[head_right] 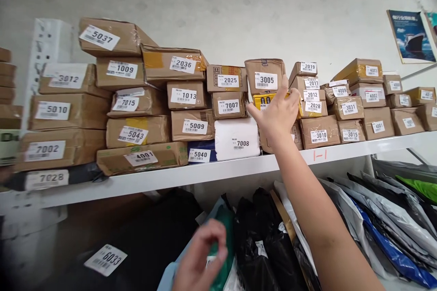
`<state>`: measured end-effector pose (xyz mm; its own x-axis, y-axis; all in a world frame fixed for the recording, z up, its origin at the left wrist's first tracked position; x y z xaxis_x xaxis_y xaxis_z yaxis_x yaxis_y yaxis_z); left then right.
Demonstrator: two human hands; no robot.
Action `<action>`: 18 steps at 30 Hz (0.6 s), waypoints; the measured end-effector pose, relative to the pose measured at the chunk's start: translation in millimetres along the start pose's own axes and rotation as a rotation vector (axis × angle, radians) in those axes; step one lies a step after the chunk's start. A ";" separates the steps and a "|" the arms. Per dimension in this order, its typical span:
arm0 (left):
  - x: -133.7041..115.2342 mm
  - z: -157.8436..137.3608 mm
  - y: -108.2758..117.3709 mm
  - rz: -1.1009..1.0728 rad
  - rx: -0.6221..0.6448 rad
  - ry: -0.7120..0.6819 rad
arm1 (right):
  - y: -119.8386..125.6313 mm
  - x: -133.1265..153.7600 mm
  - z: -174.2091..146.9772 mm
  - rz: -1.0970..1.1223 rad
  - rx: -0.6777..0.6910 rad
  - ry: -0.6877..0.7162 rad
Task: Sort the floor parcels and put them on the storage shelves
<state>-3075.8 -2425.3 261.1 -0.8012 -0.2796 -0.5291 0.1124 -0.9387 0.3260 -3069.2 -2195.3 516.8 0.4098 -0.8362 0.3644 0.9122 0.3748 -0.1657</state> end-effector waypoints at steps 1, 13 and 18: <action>-23.1 26.0 17.5 0.029 -0.076 -0.117 | 0.5 -0.4 0.2 0.009 -0.003 0.000; -246.2 284.7 14.9 0.422 -0.214 -0.705 | 24.0 -4.1 -0.2 0.116 -0.095 0.074; -274.0 273.0 3.3 0.504 -0.199 -0.445 | 52.4 10.2 0.0 0.184 -0.108 0.123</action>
<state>-3016.4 -2296.7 621.0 -0.7831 -0.6210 0.0340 0.6046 -0.7474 0.2753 -3017.2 -2184.1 511.7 0.5599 -0.8027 0.2054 0.8138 0.4862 -0.3184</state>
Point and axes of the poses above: each hand's wrist, its own z-axis towards the middle knuckle, its own y-axis out of the back of the hand, x = y × z, the point moved 10 cm from there along z, towards the middle knuckle, and after that the axes turned 5 degrees about z, right-handed, at the moved point
